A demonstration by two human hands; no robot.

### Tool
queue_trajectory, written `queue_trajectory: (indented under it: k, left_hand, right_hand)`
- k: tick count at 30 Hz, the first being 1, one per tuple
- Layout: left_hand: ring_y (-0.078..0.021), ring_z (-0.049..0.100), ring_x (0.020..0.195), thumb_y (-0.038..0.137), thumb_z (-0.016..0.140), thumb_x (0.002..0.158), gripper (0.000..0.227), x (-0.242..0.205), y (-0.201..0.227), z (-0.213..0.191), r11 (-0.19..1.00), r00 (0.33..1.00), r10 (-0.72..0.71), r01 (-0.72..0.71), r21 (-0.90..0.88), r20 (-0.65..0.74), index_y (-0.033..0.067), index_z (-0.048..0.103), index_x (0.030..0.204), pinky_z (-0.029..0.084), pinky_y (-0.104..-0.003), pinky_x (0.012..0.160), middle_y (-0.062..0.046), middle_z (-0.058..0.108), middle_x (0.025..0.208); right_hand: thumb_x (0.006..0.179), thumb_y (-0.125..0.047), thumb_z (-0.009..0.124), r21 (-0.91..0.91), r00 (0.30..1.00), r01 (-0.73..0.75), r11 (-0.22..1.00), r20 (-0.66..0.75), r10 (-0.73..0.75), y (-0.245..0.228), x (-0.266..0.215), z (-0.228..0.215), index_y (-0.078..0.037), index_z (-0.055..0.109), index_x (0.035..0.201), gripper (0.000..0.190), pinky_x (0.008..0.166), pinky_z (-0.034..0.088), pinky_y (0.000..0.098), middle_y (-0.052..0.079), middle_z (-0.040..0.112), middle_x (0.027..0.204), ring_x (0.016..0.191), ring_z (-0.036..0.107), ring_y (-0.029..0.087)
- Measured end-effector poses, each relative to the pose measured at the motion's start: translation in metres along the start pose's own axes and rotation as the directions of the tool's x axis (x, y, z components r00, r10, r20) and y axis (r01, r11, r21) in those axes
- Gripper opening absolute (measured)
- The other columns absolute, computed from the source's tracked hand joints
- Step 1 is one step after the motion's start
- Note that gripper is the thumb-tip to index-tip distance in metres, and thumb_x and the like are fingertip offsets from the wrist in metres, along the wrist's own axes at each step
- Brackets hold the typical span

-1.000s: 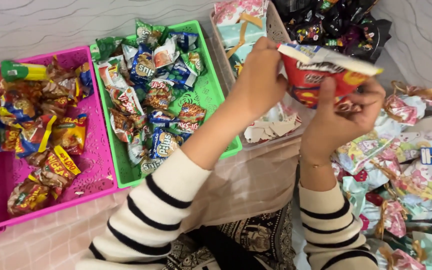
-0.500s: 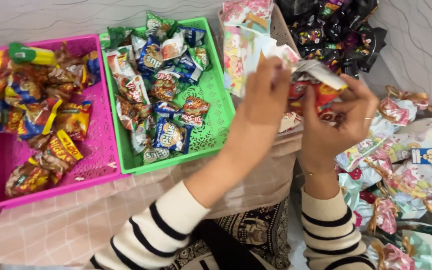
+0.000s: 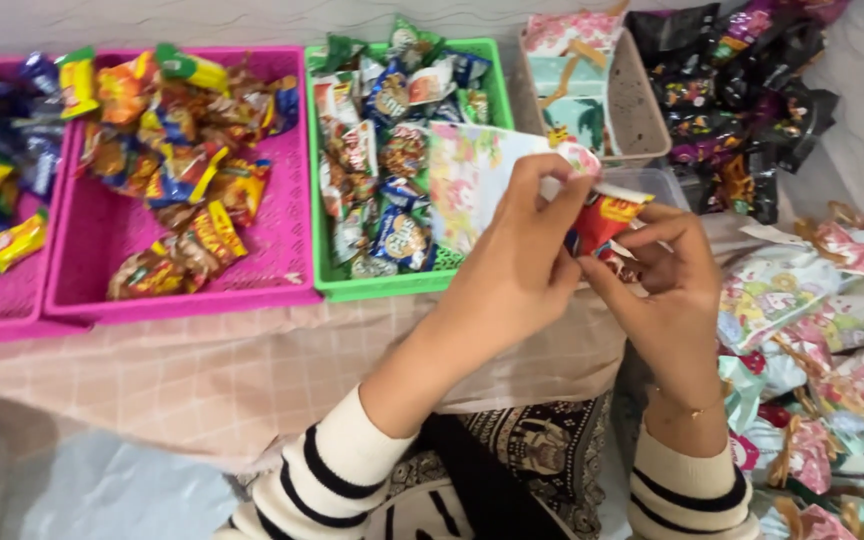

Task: The person places small snack packets into patterned gift bags, occasionally using wooden sticks to help position items inside, and sets the finished bags aside.

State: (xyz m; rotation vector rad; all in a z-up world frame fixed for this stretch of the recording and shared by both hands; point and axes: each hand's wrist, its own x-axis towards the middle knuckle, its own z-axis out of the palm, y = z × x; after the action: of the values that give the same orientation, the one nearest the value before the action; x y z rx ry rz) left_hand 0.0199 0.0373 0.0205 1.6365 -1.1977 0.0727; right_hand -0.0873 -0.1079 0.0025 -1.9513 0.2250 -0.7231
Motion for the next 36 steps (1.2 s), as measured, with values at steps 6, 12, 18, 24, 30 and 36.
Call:
queue_trajectory:
  k: [6,12,18,24,30,36]
  left_hand:
    - [-0.0352,0.059,0.1,-0.007,0.05,0.088,0.051,-0.032,0.016,-0.005,0.998,0.996,-0.022,0.027,-0.062,0.081,-0.006,0.043,0.139,0.053,-0.043,0.076,-0.02,0.035,0.135]
    - [-0.0376,0.061,0.095,-0.009,0.053,0.088,0.051,-0.053,0.009,-0.014,1.0,0.997,-0.027,0.028,0.007,-0.071,-0.0036,0.045,0.138,0.053,-0.046,0.077,-0.018,0.035,0.133]
    - [-0.037,0.061,0.108,-0.011,0.051,0.091,0.05,-0.068,0.011,-0.019,1.0,0.997,0.005,-0.004,0.017,-0.08,-0.0029,0.045,0.14,0.056,-0.049,0.097,-0.019,0.035,0.139]
    - [-0.034,0.066,0.09,-0.012,0.057,0.076,0.055,-0.071,-0.026,-0.026,0.985,0.946,-0.159,0.171,0.017,-0.284,-0.0163,0.055,0.132,0.061,-0.034,0.07,-0.022,0.044,0.127]
    - [-0.033,0.064,0.087,-0.011,0.058,0.073,0.066,-0.081,-0.053,-0.041,0.957,0.881,-0.288,0.253,-0.14,-0.376,-0.0121,0.053,0.139,0.061,-0.03,0.059,-0.028,0.048,0.125]
    - [-0.0238,0.065,0.081,-0.005,0.059,0.075,0.065,-0.061,-0.065,-0.044,0.955,0.88,-0.294,0.258,-0.144,-0.373,-0.0055,0.056,0.14,0.062,-0.026,0.056,-0.022,0.052,0.122]
  right_hand:
    - [0.091,-0.007,0.06,-0.376,0.95,0.129,0.918,0.313,-0.005,-0.007,-0.01,0.022,-0.007,0.05,0.139,0.049,0.062,0.039,0.0354,0.007,0.06,0.082,0.068,0.051,0.017]
    - [0.091,-0.02,0.045,-0.302,0.798,0.25,0.92,0.602,-0.019,0.007,-0.002,0.037,-0.002,0.061,0.108,0.029,0.072,0.047,0.0451,0.021,0.071,0.099,0.085,0.068,0.039]
    - [0.091,-0.014,0.053,-0.321,0.748,0.366,0.873,0.659,-0.071,-0.009,0.015,0.059,0.0,0.065,0.11,0.026,0.077,0.049,0.0531,0.025,0.072,0.105,0.092,0.067,0.046]
    - [0.092,-0.007,0.062,-0.342,0.701,0.479,0.808,0.704,-0.117,-0.021,0.034,0.079,0.001,0.069,0.114,0.025,0.084,0.051,0.0627,0.029,0.072,0.111,0.099,0.067,0.054]
    - [0.108,-0.01,0.083,-0.289,0.912,0.409,0.865,0.101,-0.398,0.023,0.09,0.071,-0.012,0.079,0.107,0.004,0.07,0.051,0.0262,0.001,0.074,0.086,0.074,0.067,0.017]
    - [0.09,-0.002,0.078,-0.242,0.892,0.375,0.895,0.358,-0.276,0.173,0.203,0.118,-0.007,0.078,0.117,0.028,0.076,0.058,0.0435,0.026,0.071,0.106,0.094,0.071,0.045]
